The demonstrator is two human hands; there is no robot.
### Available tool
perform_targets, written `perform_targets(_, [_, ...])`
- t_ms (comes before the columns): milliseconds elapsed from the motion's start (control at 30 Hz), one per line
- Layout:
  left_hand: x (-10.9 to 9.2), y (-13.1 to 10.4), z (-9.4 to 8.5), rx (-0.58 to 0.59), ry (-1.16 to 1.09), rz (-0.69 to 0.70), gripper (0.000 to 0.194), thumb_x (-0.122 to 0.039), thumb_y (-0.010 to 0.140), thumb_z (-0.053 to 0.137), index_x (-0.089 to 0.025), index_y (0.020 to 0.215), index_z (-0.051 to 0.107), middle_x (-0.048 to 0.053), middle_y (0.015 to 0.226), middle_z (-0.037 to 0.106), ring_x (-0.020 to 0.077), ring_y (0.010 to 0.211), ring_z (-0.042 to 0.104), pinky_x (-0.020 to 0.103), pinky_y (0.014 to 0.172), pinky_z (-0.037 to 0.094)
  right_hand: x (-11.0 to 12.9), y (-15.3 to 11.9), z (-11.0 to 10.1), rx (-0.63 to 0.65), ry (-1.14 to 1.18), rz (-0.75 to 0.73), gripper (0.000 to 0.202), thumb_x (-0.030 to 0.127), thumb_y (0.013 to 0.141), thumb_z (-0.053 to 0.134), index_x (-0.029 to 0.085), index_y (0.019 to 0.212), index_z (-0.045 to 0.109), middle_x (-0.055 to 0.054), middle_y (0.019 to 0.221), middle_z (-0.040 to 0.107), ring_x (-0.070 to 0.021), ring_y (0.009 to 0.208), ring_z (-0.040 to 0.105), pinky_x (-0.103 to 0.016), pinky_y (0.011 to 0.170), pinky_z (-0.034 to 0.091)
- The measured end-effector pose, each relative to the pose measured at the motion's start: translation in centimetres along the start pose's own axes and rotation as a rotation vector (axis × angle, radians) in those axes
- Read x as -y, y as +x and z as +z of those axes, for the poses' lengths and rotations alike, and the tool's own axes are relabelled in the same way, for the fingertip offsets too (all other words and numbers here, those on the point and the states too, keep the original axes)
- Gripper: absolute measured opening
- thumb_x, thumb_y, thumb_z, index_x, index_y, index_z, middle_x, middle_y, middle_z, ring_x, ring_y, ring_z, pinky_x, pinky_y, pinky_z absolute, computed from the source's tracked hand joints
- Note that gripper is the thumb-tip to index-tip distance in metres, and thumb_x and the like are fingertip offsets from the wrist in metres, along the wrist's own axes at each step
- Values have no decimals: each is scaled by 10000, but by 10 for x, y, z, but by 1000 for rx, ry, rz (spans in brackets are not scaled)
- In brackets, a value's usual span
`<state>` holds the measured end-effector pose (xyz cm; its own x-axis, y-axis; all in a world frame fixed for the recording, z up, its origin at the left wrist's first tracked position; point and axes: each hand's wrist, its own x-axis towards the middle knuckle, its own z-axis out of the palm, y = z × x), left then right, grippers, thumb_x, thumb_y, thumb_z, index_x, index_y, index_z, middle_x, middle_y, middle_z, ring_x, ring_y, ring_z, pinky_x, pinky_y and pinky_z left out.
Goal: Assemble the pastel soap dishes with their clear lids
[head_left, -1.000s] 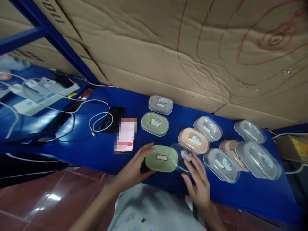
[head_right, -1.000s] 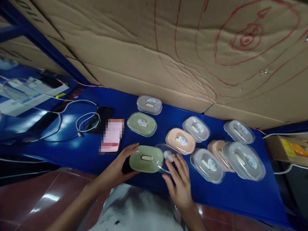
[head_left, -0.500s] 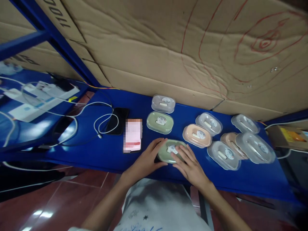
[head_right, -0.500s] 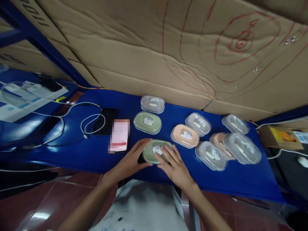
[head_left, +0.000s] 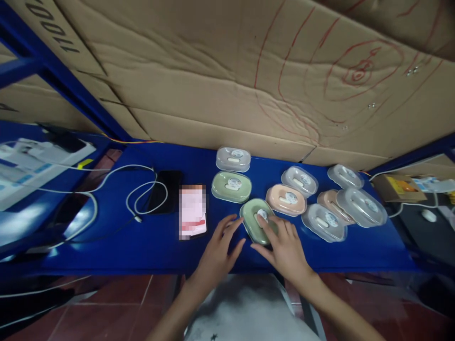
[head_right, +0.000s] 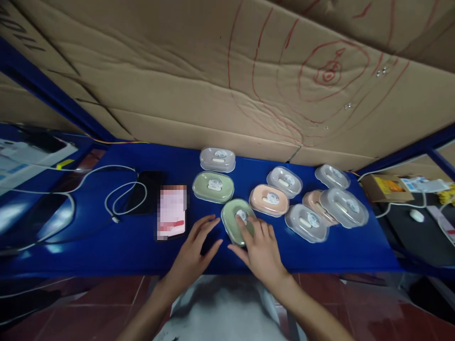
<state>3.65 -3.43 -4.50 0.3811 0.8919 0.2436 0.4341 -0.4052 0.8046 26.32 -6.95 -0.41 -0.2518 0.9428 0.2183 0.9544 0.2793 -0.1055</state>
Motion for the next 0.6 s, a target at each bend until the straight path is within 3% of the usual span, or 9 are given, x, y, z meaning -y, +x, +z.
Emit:
perform_targets(133, [-6, 3, 10, 109, -140, -38, 591, -274, 1121, 480, -364, 1663, 265, 118, 1743, 302, 304, 1593, 398, 556, 1258, 460, 16, -11, 1, -53, 160, -1, 605, 372, 1067, 598, 272, 1641, 436, -158, 1458, 617, -334, 1289, 619, -519, 1040, 615])
perform_targets(233, [-10, 7, 16, 81, -137, -63, 590, -262, 1127, 449, -364, 1671, 243, 106, 1787, 205, 313, 1652, 269, 612, 1296, 377, 14, -4, 13, -100, 191, 10, 530, 215, 1070, 543, 322, 1587, 512, -123, 1344, 675, -315, 1264, 649, -497, 1027, 631])
perform_targets(300, [-12, 10, 18, 34, -106, -68, 543, -258, 1123, 459, -362, 1636, 317, 105, 1765, 241, 305, 1639, 302, 615, 1297, 371, 9, 9, 23, -126, 181, 51, 607, 166, 1065, 512, 324, 1646, 439, -133, 1346, 683, -322, 1272, 658, -516, 1036, 627])
perform_targets(400, [-15, 13, 17, 21, -67, -32, 490, -246, 1114, 478, -351, 1585, 394, 114, 1690, 356, 288, 1581, 411, 581, 1280, 415, 0, 30, 23, -134, 181, 58, 733, 132, 1061, 467, 283, 1737, 227, -164, 1558, 577, -340, 1451, 559, -560, 1144, 561])
perform_targets(500, [-15, 12, 14, 71, -25, -10, 476, -241, 1106, 496, -342, 1567, 429, 107, 1633, 443, 274, 1520, 499, 517, 1243, 484, -27, 40, -10, -90, 190, 0, 673, 202, 1086, 464, 257, 1726, 264, -125, 1671, 477, -308, 1554, 455, -549, 1228, 490])
perform_targets(600, [-13, 8, 12, 167, 30, 24, 457, -252, 1102, 517, -336, 1549, 476, 91, 1623, 481, 266, 1485, 543, 482, 1216, 521, -99, 43, -63, -75, 115, 49, 489, 287, 1097, 452, 273, 1578, 537, -90, 1578, 594, -305, 1463, 567, -567, 1209, 496])
